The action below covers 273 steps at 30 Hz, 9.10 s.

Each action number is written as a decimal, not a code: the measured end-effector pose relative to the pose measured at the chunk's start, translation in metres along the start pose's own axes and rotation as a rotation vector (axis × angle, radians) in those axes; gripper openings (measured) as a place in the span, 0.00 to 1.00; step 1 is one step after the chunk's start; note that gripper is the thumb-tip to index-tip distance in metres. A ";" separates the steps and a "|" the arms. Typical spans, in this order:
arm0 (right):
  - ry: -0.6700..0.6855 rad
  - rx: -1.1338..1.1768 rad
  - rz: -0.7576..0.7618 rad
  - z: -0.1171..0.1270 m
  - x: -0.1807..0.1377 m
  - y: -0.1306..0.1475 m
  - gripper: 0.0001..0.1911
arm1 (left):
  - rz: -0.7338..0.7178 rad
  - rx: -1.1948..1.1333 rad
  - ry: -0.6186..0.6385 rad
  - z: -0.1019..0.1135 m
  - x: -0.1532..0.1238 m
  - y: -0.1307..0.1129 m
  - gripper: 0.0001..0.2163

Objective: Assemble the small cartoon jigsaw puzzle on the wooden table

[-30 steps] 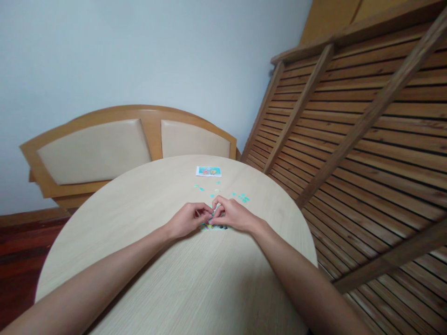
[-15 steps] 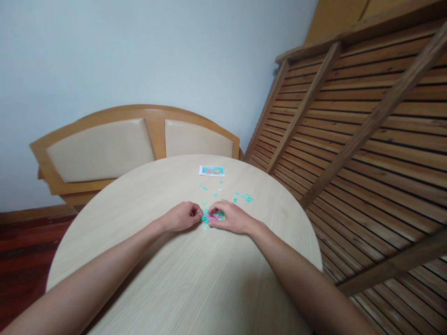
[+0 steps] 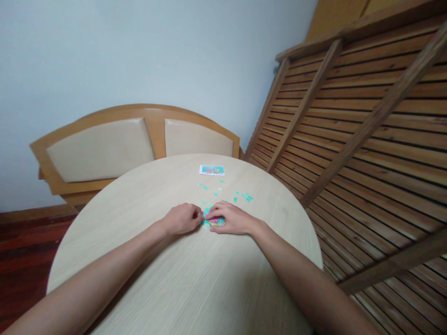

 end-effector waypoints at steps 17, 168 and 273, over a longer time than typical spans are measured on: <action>-0.002 0.014 -0.006 0.002 -0.001 0.002 0.15 | -0.056 0.080 -0.103 0.005 -0.003 -0.007 0.13; -0.186 -0.086 -0.316 0.023 -0.028 -0.039 0.06 | -0.638 -0.170 -0.107 -0.023 0.000 -0.012 0.19; -0.231 0.125 -0.553 0.011 -0.034 -0.051 0.07 | -0.664 -0.051 -0.079 -0.007 -0.003 -0.003 0.19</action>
Point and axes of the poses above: each hand's wrist, its own x-axis towards the middle knuckle, its own z-axis out of the back of the hand, y = z × x, the point moved 2 cm from there along x, towards the middle knuckle, and after that the axes turned 11 degrees about z, right-handed, at the moved point
